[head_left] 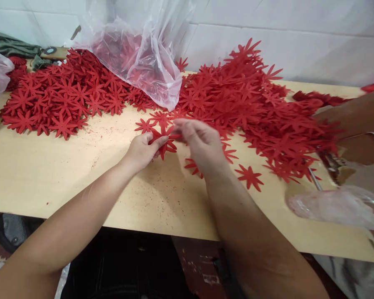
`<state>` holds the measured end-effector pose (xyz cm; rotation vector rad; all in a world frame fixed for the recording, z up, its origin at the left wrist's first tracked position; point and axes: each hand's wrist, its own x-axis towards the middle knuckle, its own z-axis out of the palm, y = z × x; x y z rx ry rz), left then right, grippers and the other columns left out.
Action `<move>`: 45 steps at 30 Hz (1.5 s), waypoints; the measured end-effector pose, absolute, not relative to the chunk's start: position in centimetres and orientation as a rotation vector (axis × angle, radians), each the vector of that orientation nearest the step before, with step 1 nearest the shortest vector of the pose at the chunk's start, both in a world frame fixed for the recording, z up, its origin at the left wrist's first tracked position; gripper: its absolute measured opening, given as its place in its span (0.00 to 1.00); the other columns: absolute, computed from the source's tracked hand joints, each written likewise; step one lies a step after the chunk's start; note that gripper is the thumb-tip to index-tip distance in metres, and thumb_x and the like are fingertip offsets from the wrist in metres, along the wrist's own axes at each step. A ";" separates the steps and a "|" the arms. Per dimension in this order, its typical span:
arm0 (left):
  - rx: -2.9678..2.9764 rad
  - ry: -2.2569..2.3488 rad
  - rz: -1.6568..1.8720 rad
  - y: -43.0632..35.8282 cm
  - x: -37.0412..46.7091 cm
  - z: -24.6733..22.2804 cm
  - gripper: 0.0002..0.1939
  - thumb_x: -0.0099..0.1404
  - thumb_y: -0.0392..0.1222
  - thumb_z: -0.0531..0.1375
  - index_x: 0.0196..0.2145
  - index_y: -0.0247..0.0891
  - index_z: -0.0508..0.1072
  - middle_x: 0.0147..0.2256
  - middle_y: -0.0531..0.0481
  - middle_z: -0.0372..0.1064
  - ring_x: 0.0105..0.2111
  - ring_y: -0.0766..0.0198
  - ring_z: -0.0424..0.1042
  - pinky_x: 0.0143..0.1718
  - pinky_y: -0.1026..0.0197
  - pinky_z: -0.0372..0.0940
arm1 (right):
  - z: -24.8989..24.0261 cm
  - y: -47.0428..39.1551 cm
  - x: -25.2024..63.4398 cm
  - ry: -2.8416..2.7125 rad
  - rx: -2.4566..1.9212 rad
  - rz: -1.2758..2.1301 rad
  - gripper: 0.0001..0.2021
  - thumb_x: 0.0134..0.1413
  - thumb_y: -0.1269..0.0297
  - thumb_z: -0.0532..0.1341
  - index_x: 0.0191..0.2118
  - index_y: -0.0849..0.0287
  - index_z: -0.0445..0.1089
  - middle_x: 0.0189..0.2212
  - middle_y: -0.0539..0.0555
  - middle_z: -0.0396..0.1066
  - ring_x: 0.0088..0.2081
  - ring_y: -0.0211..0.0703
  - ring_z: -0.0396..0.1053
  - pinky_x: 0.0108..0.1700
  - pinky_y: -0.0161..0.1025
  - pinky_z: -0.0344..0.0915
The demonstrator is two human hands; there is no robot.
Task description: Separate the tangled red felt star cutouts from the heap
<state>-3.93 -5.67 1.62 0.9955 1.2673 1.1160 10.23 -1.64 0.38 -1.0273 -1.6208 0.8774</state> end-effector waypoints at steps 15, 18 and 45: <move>1.034 1.222 1.081 -5.5 -4.1 1.8 0.06 0.62 0.30 0.56 0.28 0.32 0.70 0.17 0.58 0.61 0.16 0.77 0.56 0.19 0.69 0.52 | -0.4 -1.0 10.2 -1.350 -1.024 1.115 0.15 0.43 0.50 0.66 0.28 0.54 0.65 0.24 0.47 0.68 0.23 0.34 0.65 0.25 0.36 0.66; 1.022 1.239 1.089 -5.6 -4.1 1.8 0.05 0.63 0.32 0.56 0.28 0.33 0.70 0.17 0.58 0.60 0.16 0.76 0.56 0.19 0.68 0.52 | -0.4 -1.1 10.1 -1.354 -1.047 1.068 0.17 0.44 0.47 0.65 0.26 0.54 0.63 0.20 0.46 0.64 0.20 0.33 0.60 0.21 0.35 0.60; 0.833 1.074 1.165 -5.6 -4.5 1.7 0.06 0.65 0.34 0.53 0.30 0.36 0.65 0.19 0.59 0.59 0.17 0.76 0.59 0.20 0.69 0.51 | 0.7 -2.4 9.3 -1.533 -1.098 1.073 0.26 0.38 0.38 0.64 0.19 0.57 0.59 0.14 0.44 0.55 0.18 0.30 0.53 0.20 0.33 0.54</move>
